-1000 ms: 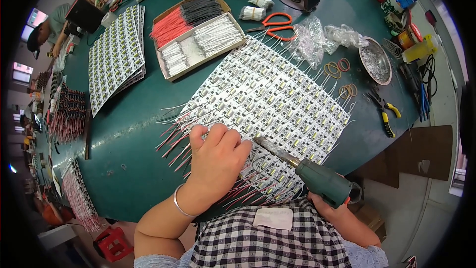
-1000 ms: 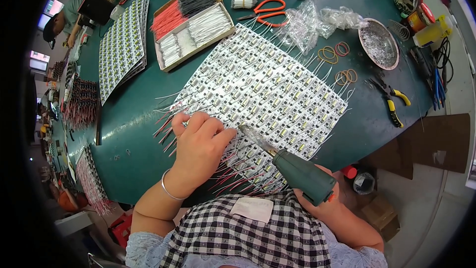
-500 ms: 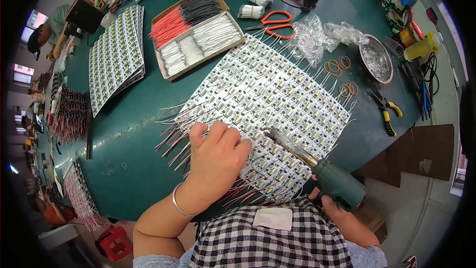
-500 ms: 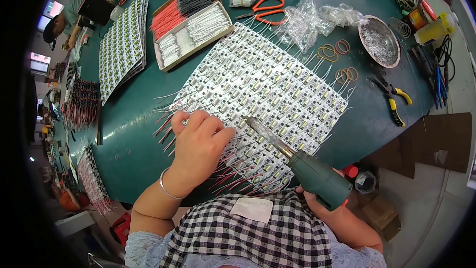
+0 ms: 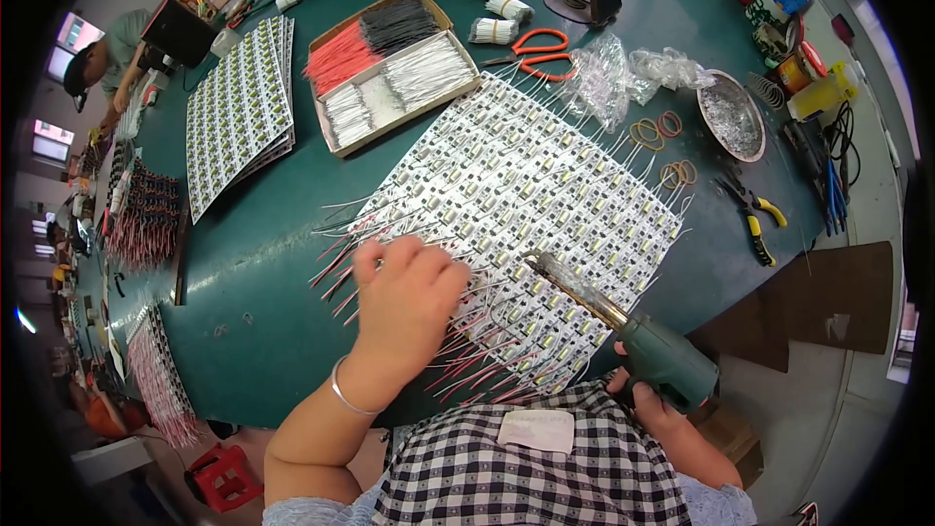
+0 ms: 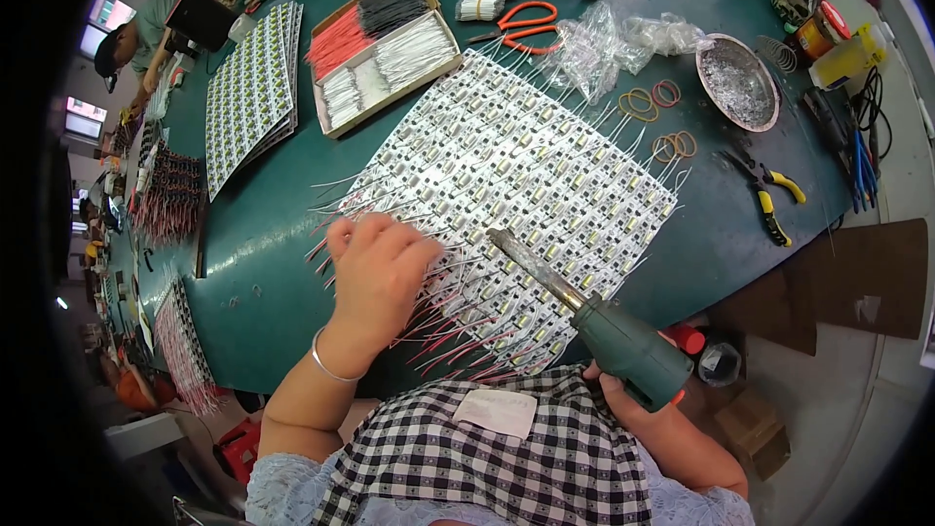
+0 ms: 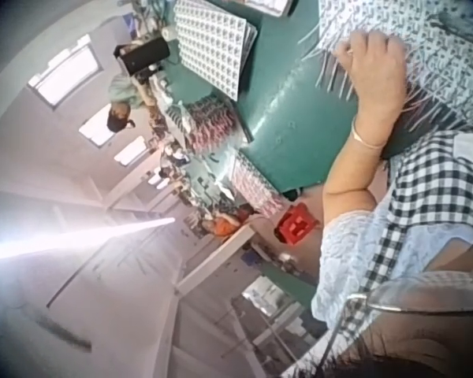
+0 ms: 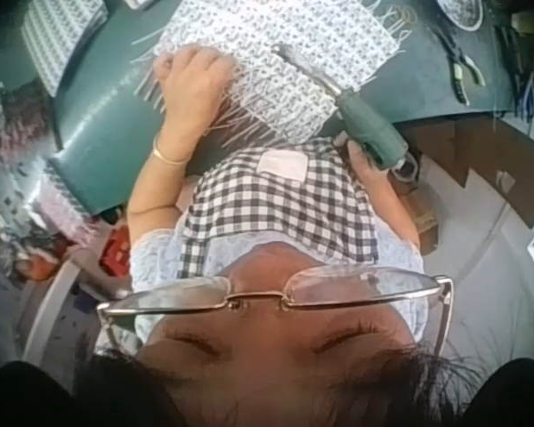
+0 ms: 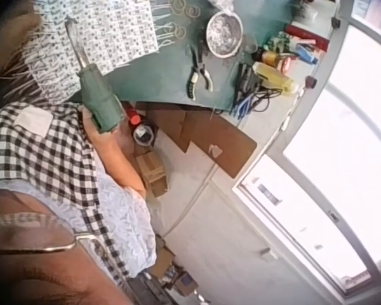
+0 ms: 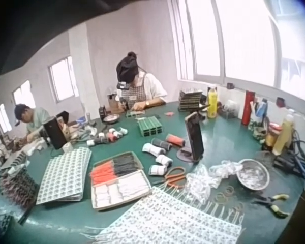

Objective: The person puts on eyeglasses, places tubes onto the wires of a circuit board sheet by hand, and shrinks the tubes using a heat gun.

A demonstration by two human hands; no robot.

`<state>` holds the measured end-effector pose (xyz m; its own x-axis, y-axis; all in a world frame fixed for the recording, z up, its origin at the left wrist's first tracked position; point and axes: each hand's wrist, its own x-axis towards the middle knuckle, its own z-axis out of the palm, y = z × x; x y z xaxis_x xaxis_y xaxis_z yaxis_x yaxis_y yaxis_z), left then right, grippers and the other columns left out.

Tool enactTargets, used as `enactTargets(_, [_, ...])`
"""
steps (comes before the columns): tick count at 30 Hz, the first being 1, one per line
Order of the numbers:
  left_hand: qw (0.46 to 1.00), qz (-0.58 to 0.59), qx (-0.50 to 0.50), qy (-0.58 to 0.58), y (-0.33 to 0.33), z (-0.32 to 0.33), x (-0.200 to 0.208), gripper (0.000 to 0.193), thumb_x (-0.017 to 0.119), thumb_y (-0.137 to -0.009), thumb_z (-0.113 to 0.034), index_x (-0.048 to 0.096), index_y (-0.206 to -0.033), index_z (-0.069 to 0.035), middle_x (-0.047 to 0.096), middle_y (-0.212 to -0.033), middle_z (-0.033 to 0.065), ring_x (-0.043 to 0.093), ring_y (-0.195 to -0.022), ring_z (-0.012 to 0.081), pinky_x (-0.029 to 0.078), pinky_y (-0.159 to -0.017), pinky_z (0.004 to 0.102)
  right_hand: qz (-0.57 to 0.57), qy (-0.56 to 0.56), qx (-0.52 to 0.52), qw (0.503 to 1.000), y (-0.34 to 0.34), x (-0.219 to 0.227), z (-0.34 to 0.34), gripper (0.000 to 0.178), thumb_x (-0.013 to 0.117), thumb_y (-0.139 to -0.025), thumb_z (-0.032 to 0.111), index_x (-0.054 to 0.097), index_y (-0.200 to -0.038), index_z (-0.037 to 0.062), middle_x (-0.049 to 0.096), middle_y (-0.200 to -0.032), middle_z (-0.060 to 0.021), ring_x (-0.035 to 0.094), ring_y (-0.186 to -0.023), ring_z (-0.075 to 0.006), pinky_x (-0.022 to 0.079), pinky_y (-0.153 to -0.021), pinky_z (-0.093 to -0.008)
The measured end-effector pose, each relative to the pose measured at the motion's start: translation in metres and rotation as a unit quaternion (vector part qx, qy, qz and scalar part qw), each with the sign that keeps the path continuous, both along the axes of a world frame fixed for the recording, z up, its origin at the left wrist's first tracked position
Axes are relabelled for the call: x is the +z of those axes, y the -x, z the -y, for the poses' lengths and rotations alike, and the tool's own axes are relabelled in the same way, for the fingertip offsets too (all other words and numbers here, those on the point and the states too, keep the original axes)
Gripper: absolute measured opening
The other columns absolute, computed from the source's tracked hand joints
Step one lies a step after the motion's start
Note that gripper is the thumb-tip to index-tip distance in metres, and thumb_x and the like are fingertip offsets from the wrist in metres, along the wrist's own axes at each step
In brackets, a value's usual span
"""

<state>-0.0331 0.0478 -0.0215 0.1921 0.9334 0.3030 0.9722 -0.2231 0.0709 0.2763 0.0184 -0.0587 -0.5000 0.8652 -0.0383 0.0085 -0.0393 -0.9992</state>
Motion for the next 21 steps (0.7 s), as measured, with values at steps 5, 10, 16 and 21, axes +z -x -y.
enactTargets(5, [0.994, 0.001, 0.103, -0.040, 0.031, 0.012, 0.022, 0.015, 0.062, -0.067, -0.001, 0.064, -0.077, -0.012, 0.061, -0.080, 0.0003, 0.055, -0.078, 0.0189, 0.039, -0.071, 0.0343, -0.003, -0.018, -0.014, 1.000, -0.005, -0.002, 0.002, 0.047, 0.049, -0.091, 0.017, 0.036, -0.130, -0.0040, 0.049, -0.125, -0.0168, 0.059, -0.077, -0.0195, 0.050, -0.071, -0.0313])
enactTargets(10, [0.985, 0.120, 0.047, -0.112, 0.015, 0.017, 0.022, 0.024, 0.060, -0.063, 0.008, 0.065, -0.082, -0.007, 0.062, -0.081, 0.0083, 0.061, -0.071, 0.0253, 0.050, -0.061, 0.0313, 0.015, -0.004, 0.003, 1.000, -0.002, 0.004, -0.003, 0.048, 0.051, -0.090, 0.021, 0.037, -0.130, -0.0037, 0.051, -0.123, -0.0163, 0.060, -0.075, -0.0192, 0.049, -0.070, -0.0310])
enactTargets(16, [0.975, 0.212, -0.067, -0.015, -0.031, 0.012, 0.000, 0.022, 0.065, -0.063, 0.004, 0.064, -0.083, -0.005, 0.059, -0.081, 0.0073, 0.057, -0.073, 0.0247, 0.047, -0.062, 0.0328, 0.049, -0.032, -0.051, 0.997, -0.009, 0.009, 0.002, 0.036, 0.054, -0.087, 0.018, 0.050, -0.114, -0.0048, 0.059, -0.098, -0.0114, 0.061, -0.069, -0.0161, 0.049, -0.065, -0.0280])
enactTargets(21, [0.971, 0.220, -0.097, 0.010, -0.039, 0.013, -0.021, 0.024, 0.066, -0.061, 0.004, 0.063, -0.082, -0.005, 0.054, -0.075, 0.0052, 0.052, -0.068, 0.0233, 0.043, -0.058, 0.0327, 0.061, -0.041, -0.089, 0.993, -0.022, 0.004, 0.012, 0.022, 0.057, -0.083, 0.011, 0.060, -0.100, -0.0031, 0.065, -0.087, -0.0110, 0.064, -0.068, -0.0170, 0.051, -0.063, -0.0285])
